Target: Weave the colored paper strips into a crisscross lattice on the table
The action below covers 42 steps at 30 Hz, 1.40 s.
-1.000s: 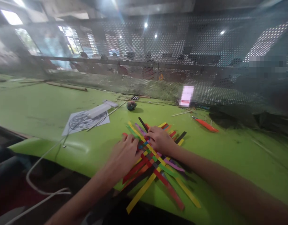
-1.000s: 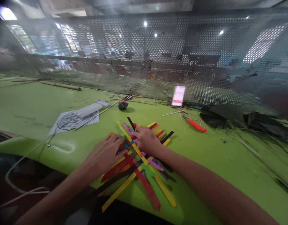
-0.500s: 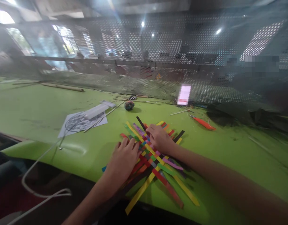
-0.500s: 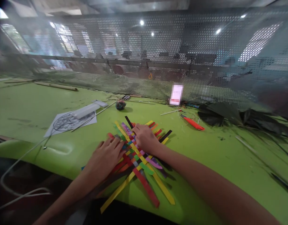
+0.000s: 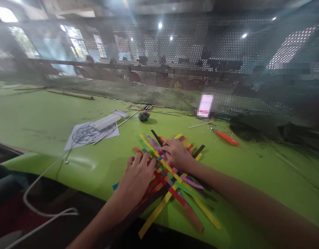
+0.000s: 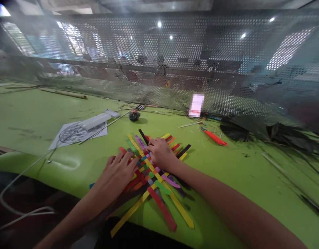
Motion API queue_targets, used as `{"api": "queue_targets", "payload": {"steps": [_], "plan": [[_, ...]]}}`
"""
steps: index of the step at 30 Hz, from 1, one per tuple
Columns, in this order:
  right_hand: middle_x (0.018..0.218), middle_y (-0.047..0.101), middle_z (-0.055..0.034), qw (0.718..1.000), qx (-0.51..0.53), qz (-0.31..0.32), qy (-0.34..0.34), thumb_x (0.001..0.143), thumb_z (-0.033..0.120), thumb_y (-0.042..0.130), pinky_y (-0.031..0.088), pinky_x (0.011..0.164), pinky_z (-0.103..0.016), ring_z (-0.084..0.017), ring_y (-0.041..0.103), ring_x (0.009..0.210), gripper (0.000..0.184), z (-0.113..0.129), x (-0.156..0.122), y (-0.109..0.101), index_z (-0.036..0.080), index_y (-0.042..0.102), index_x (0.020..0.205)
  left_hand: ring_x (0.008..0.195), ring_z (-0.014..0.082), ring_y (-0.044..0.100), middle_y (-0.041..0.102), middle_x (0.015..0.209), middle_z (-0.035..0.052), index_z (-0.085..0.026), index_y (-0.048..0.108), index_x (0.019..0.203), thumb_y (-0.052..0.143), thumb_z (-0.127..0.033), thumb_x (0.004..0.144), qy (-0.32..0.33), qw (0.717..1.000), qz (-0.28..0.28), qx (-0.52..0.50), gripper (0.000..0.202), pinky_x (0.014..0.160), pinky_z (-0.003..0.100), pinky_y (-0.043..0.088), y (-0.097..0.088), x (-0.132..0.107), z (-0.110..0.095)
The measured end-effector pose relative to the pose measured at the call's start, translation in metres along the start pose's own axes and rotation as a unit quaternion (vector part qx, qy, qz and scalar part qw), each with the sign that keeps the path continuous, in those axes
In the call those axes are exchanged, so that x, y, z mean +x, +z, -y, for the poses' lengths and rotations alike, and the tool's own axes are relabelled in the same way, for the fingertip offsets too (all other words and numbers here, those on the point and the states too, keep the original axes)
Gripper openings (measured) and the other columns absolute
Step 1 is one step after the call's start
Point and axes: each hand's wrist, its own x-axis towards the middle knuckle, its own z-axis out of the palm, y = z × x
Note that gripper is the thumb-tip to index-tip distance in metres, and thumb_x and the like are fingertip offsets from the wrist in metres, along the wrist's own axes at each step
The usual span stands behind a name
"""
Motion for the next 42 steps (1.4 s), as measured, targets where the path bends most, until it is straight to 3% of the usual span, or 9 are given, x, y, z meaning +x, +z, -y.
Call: {"api": "queue_targets", "payload": {"steps": [7,12,16,20,24,30,34,42], "plan": [[0.105,0.073,-0.0129,1.000,-0.004,0.023,0.012,0.095,0.007,0.059,0.043,0.092,-0.038,-0.024,0.062,0.100,0.022,0.002,0.000,-0.004,0.012,0.080,0.101,0.117,0.0341,0.062,0.068,0.127,0.0129,-0.021,0.070,0.125,0.051,-0.015,0.105,0.002,0.999,0.034,-0.013,0.028,0.097,0.050,0.050,-0.005,0.002,-0.001],[0.103,0.073,-0.0120,1.000,-0.011,0.023,0.011,0.095,0.006,0.058,0.041,0.090,-0.037,-0.024,0.061,0.099,0.023,0.002,0.000,-0.003,0.013,0.080,0.099,0.113,0.0328,0.067,0.072,0.120,0.0114,-0.022,0.070,0.128,0.050,-0.015,0.105,0.033,0.994,0.098,-0.035,0.031,0.094,0.046,0.054,-0.032,0.014,0.006],[0.103,0.074,-0.0114,1.000,-0.009,0.018,0.008,0.093,0.007,0.062,0.041,0.089,-0.037,-0.023,0.061,0.097,0.020,0.000,0.000,-0.001,0.013,0.080,0.099,0.107,0.0319,0.069,0.073,0.120,0.0120,-0.019,0.067,0.133,0.056,-0.018,0.103,0.041,0.995,0.090,-0.029,0.032,0.094,0.044,0.056,-0.048,0.030,0.013],[0.100,0.075,-0.0098,1.000,0.008,0.009,-0.003,0.091,0.007,0.067,0.042,0.090,-0.037,-0.023,0.062,0.095,0.017,-0.003,-0.001,0.002,0.014,0.081,0.097,0.118,0.0326,0.065,0.069,0.131,0.0169,-0.013,0.070,0.127,0.052,-0.013,0.101,0.050,0.996,0.063,-0.041,0.031,0.096,0.041,0.055,-0.037,0.045,0.007],[0.099,0.075,-0.0093,1.000,0.009,-0.011,0.002,0.092,0.005,0.066,0.043,0.091,-0.037,-0.022,0.062,0.094,0.018,-0.002,-0.001,0.004,0.015,0.082,0.094,0.117,0.0366,0.065,0.065,0.133,0.0249,-0.005,0.070,0.128,0.047,-0.013,0.102,-0.007,0.994,0.098,-0.049,0.035,0.095,0.045,0.055,-0.022,0.050,-0.010],[0.098,0.074,-0.0099,1.000,0.002,-0.017,-0.009,0.098,0.011,0.063,0.044,0.089,-0.037,-0.022,0.061,0.092,0.018,-0.001,-0.001,0.005,0.015,0.080,0.094,0.109,0.0394,0.066,0.062,0.137,0.0248,-0.010,0.068,0.131,0.044,-0.013,0.102,-0.058,0.994,0.093,-0.030,0.037,0.093,0.053,0.054,-0.021,0.048,-0.022],[0.097,0.074,-0.0105,1.000,0.004,-0.018,-0.001,0.098,0.010,0.060,0.044,0.089,-0.036,-0.023,0.060,0.091,0.018,0.000,-0.001,0.003,0.014,0.077,0.093,0.113,0.0382,0.064,0.060,0.140,0.0252,-0.008,0.066,0.134,0.040,-0.009,0.103,-0.056,0.994,0.095,-0.019,0.040,0.095,0.052,0.053,-0.022,0.047,-0.025],[0.094,0.071,-0.0113,0.999,0.009,-0.016,0.036,0.095,0.004,0.052,0.045,0.090,-0.035,-0.023,0.061,0.090,0.021,0.002,0.000,0.001,0.013,0.071,0.093,0.120,0.0380,0.059,0.063,0.139,0.0203,-0.012,0.073,0.122,0.041,-0.008,0.103,-0.057,0.994,0.087,-0.030,0.038,0.098,0.055,0.052,-0.018,0.040,-0.031]]}}
